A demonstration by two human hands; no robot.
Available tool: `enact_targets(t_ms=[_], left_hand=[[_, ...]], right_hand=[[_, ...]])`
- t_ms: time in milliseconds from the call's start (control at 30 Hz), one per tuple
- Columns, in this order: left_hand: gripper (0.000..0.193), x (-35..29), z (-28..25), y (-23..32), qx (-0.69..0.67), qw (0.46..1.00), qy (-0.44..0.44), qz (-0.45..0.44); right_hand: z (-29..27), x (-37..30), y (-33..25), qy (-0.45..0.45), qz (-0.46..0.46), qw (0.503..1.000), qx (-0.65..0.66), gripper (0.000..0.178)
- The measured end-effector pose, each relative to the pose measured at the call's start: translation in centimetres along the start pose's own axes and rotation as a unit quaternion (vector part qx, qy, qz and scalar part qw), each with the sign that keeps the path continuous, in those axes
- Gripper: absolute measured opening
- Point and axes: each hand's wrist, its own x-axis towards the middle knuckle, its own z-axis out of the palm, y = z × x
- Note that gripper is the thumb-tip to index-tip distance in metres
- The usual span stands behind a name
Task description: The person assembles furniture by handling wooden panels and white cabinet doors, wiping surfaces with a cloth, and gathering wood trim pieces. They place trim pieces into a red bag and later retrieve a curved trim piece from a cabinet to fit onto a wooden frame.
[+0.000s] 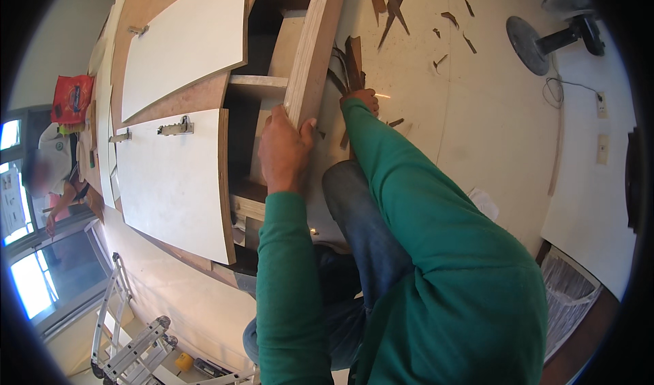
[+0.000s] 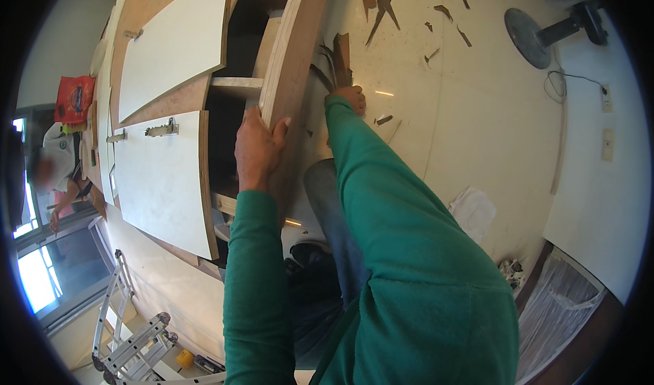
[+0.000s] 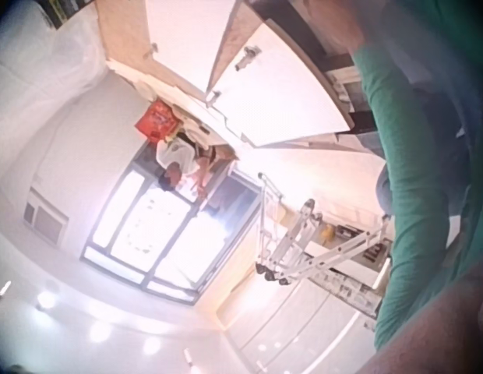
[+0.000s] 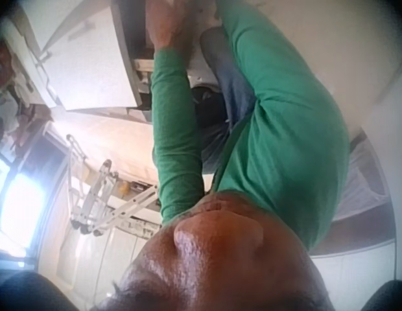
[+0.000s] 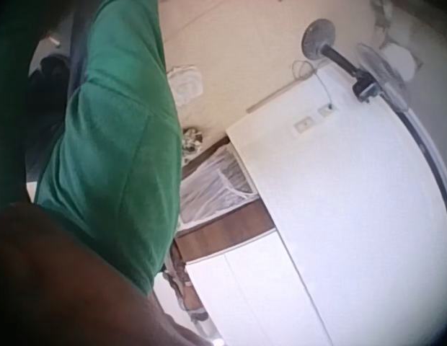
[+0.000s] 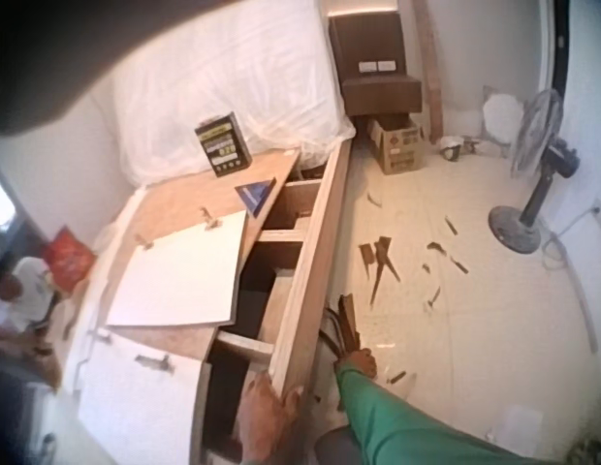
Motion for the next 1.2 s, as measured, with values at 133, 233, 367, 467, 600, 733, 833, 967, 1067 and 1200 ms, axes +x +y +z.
enact_targets(t_ms=[133, 233, 367, 467, 600, 733, 833, 967, 1067, 1200], left_hand=[[0.048, -0.1, -0.1, 0.1, -0.004, 1.0, 0.006, -0.001], [0.045, -0.2, -0.1, 0.0, -0.006, 1.0, 0.017, 0.01], [0.054, -0.2, -0.2, 0.0, 0.005, 1.0, 0.013, 0.021], [0.054, -0.3, -0.2, 0.1, -0.001, 1.0, 0.004, 0.003], [0.053, -0.4, -0.5, 0.4, -0.003, 1.0, 0.003, 0.004], [0.048, -0.5, -0.2, 0.3, 0.001, 1.0, 0.026, 0.011], [0.047, -0.3, 0.1, 0.1, 0.0, 1.0, 0.029, 0.007], [0.05, -0.2, 0.4, -0.4, 0.001, 0.999, 0.039, 0.029], [0.049, -0.2, 0.6, -0.6, 0.011, 0.999, 0.038, 0.034], [0.049, 0.1, 0.6, -0.9, 0.01, 0.998, 0.018, 0.052]], right_hand=[[-0.8, 0.1, -0.2, -0.024, 0.008, 1.0, -0.003, 0.082], [-1.1, 0.1, 0.1, -0.021, -0.005, 1.0, -0.013, 0.075], [-2.2, 0.8, 1.1, -0.069, -0.055, 0.996, 0.009, 0.072], [-3.4, 1.9, 2.0, -0.159, -0.114, 0.979, 0.054, 0.069], [-4.6, 2.0, 3.9, -0.145, -0.207, 0.964, 0.08, 0.072], [-5.7, 0.6, 6.0, -0.133, -0.305, 0.936, 0.111, 0.071], [-6.6, -0.9, 6.5, -0.101, -0.331, 0.93, 0.127, 0.067], [-9.1, -1.9, 6.2, -0.044, -0.365, 0.921, 0.128, 0.062], [-12.6, 0.5, 5.4, -0.011, -0.376, 0.916, 0.14, 0.063], [-17.7, 5.7, 4.9, -0.025, -0.348, 0.929, 0.124, 0.07]])
